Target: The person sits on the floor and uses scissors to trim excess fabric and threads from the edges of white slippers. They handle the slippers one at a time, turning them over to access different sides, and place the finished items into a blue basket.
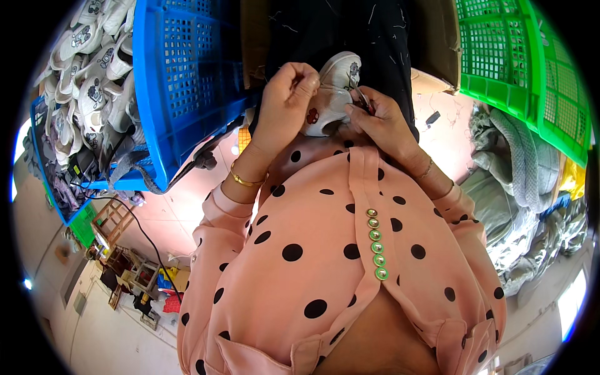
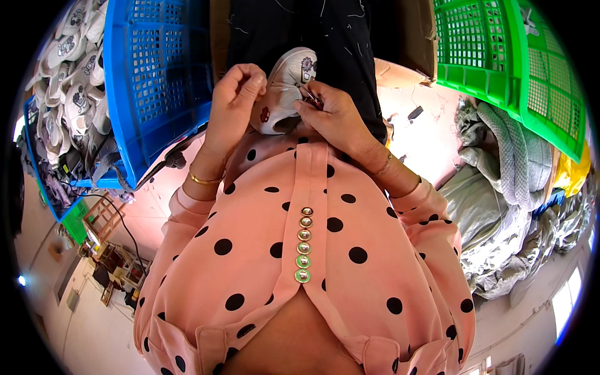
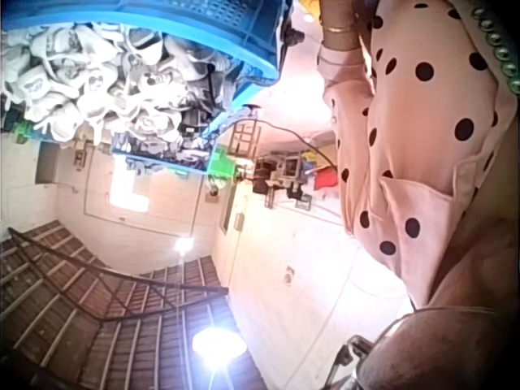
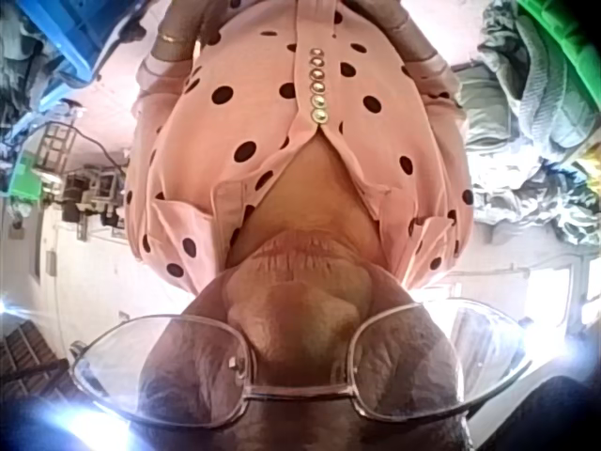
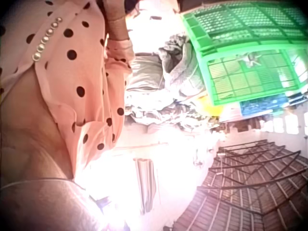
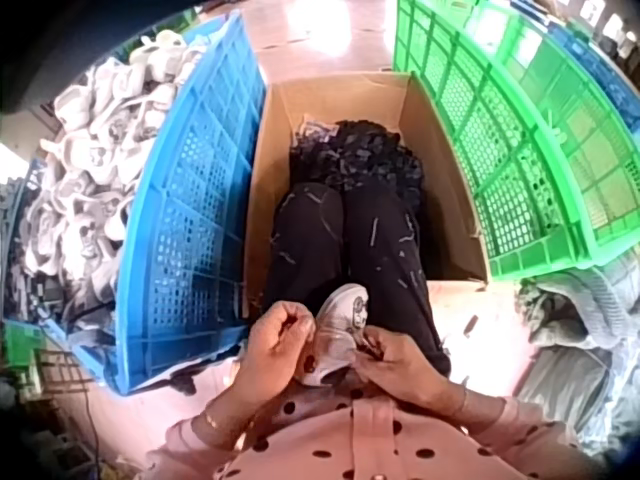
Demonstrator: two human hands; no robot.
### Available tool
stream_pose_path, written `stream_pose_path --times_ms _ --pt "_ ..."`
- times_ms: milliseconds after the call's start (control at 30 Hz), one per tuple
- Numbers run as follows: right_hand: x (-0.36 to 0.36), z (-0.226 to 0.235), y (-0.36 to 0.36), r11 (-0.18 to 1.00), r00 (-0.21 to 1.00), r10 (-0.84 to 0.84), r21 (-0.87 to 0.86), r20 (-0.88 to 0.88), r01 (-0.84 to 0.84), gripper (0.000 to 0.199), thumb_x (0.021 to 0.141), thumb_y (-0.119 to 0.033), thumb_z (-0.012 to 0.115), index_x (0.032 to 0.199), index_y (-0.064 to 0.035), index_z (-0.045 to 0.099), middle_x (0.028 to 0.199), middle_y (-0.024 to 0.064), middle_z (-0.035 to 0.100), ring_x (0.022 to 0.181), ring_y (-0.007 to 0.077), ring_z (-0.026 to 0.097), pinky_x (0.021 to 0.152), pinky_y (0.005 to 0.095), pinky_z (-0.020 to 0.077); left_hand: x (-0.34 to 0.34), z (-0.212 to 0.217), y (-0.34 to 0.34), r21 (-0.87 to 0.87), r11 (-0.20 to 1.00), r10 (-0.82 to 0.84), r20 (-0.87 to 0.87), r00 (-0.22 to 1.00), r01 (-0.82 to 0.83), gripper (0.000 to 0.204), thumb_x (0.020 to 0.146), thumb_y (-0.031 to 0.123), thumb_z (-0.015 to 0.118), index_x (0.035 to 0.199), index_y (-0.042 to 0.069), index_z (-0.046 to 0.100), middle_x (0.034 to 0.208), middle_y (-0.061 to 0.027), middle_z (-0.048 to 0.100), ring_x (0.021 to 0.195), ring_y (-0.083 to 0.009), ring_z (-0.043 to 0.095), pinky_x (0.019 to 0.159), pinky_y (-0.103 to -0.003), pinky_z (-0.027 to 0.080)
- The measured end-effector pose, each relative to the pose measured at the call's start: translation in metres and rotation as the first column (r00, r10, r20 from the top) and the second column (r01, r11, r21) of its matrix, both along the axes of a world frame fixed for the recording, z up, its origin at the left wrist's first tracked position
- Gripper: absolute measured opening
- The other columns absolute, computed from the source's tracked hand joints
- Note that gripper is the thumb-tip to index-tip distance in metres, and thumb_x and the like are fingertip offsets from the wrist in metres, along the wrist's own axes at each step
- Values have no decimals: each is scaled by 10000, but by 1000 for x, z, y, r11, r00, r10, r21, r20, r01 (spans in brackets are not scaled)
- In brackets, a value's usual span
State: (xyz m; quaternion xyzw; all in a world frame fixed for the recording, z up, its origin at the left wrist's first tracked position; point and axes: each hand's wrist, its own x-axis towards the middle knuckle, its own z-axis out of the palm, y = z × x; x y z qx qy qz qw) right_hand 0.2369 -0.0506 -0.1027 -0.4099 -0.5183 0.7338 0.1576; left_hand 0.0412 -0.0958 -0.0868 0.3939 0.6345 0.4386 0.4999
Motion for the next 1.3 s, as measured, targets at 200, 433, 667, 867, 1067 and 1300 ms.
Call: stream_pose_path --times_ms 200,433,667,867,1067,1300 --pt "-2 1 0 999 1000 -7 49 24 6 88 935 -60 597 973 -3 543 699 -48 469 625 15 421 546 186 367 -4 12 -5 104 962 -201 -354 914 252 105 873 78 680 964 27 668 887 -40 662 810 -149 601 713 -258 486" --pt "-4 -1 -1 992 999 3 122 40 -8 70 929 -52 605 951 -6 557 725 -46 479 642 1 416 547 180 362 3 9 -6 183 894 -163 -717 678 409 138 774 51 711 908 37 683 906 -69 681 839 -256 619 733 -343 512" --pt "-5 -2 -2 999 999 -32 44 22 31 76 929 -51 595 967 1 553 716 -43 485 629 9 417 545 189 362 5 -7 -1 192 881 -158 -740 654 432 132 845 48 655 967 39 607 823 -57 623 766 -212 581 720 -301 490" --pt "-3 3 -4 998 998 -26 60 59 22 112 935 -89 600 983 1 552 681 -31 480 601 26 419 537 199 362 -6 5 -2 -104 991 -59 192 980 80 116 997 145 540 978 32 562 878 12 547 797 -58 492 741 -198 439" --pt "-2 2 -3 993 996 2 121 90 -13 137 935 -98 606 1003 11 559 695 -25 501 610 24 438 542 195 375 -2 2 -8 87 987 -124 -126 984 136 103 928 91 617 1011 31 612 870 -34 612 726 -119 581 632 -243 477" --pt "0 1 -1 994 996 8 107 85 -17 156 939 -109 608 1025 11 558 710 -31 504 614 20 442 544 192 375 1 2 -2 327 837 -66 -736 674 439 115 795 36 709 909 42 689 926 -79 655 827 -244 616 733 -322 517"
